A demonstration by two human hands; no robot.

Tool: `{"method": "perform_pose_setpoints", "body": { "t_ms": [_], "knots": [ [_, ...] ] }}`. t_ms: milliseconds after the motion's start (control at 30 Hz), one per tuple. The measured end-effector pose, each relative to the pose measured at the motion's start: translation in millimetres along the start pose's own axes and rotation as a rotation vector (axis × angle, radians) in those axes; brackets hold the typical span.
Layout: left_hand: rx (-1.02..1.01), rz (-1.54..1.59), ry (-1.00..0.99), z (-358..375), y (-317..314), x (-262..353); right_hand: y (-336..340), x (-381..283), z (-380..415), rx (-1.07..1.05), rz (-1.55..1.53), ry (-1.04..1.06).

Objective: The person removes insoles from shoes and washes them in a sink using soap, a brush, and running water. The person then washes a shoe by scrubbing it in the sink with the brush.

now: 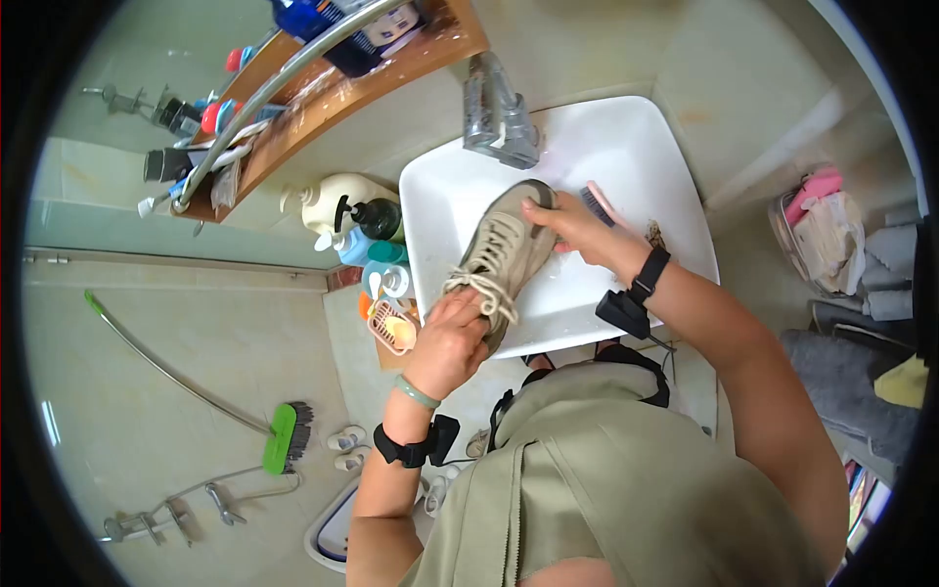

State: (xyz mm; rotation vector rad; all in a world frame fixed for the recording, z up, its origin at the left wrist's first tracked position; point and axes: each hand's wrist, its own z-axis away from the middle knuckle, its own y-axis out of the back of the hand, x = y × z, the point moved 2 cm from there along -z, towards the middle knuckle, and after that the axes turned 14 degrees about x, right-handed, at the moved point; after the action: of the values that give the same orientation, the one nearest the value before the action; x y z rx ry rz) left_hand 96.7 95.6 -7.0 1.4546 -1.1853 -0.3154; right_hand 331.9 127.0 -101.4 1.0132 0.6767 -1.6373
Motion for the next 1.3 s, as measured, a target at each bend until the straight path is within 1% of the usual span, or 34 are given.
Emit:
{"method": "perform_pose_setpoints", "body": {
  "t_ms": [33,67,100,167,200,267,300,367,433,500,533,567,633,667,700,767,833,900,933,1000,1033,1133,1167,1200,1233,1267,1300],
  "knots": [
    [0.015,-0.001,-0.049,0,1,3,0,1,-3,-0.089,-0.091,-0.122],
    [-0.012,-0.015,-0.035,2,4,1,-1,15,-13,-0.100,-0.188,-0.165],
    [0.005,-0.009,-0.031,4,5,0,1,15,-12,-0.098,-0.171,-0.159],
    [0.018,0.063,0.089,11,7,-3,0,15,-8,-0.039,-0.335,-0.135],
    [0.032,0.066,0.096,11,11,-2,-1,9,-3,-0.044,-0.321,-0.130],
    [-0.072,0.207,0.312,8,15,-1,3,-3,6,-0.002,-0.349,-0.083],
    [-0.064,0.213,0.314,11,12,-5,3,-9,11,-0.003,-0.339,-0.082],
    [0.139,0.218,0.479,20,-2,-21,7,-19,18,0.034,-0.351,0.058],
    [0.164,0.187,0.446,23,-18,-30,9,-16,17,0.020,-0.357,0.080],
    [0.315,0.166,0.410,25,-37,-36,10,-15,16,0.009,-0.367,0.104],
    [0.292,0.100,0.462,26,-44,-40,9,-13,18,-0.007,-0.400,0.094],
    [0.297,0.101,0.463,23,-52,-44,9,-12,18,-0.025,-0.433,0.085],
    [0.545,1.054,0.999,16,-66,-53,11,-4,15,-0.034,-0.444,0.062],
    [0.504,1.240,1.055,15,-68,-55,14,0,14,-0.039,-0.457,0.037],
    [0.499,1.245,1.054,12,-64,-54,14,2,14,-0.033,-0.456,0.037],
    [0.518,1.494,1.185,8,-60,-48,16,5,16,-0.082,-0.508,0.054],
    [0.523,1.531,1.158,3,-54,-40,17,4,15,-0.092,-0.510,0.058],
    [0.538,1.519,1.057,-2,-45,-30,16,2,16,-0.105,-0.519,0.061],
    [0.542,1.519,1.058,-1,-43,-30,16,0,18,-0.129,-0.527,0.094],
    [0.474,1.538,0.972,-2,-39,-28,15,-3,23,-0.155,-0.536,0.128],
    [0.478,1.537,0.970,0,-41,-27,14,-6,26,-0.159,-0.531,0.168],
    [0.591,1.386,0.891,5,-40,-24,10,-17,38,-0.174,-0.498,0.250],
    [0.593,1.383,0.887,9,-41,-24,9,-22,43,-0.179,-0.468,0.288],
    [0.609,1.220,0.867,14,-40,-26,7,-27,47,-0.179,-0.469,0.293],
    [0.623,1.058,0.844,17,-39,-27,4,-31,52,-0.160,-0.527,0.226],
    [0.611,1.008,0.802,19,-38,-26,2,-33,55,-0.141,-0.585,0.158],
    [0.614,1.006,0.794,19,-35,-22,1,-35,56,-0.143,-0.587,0.166]
  ]
}}
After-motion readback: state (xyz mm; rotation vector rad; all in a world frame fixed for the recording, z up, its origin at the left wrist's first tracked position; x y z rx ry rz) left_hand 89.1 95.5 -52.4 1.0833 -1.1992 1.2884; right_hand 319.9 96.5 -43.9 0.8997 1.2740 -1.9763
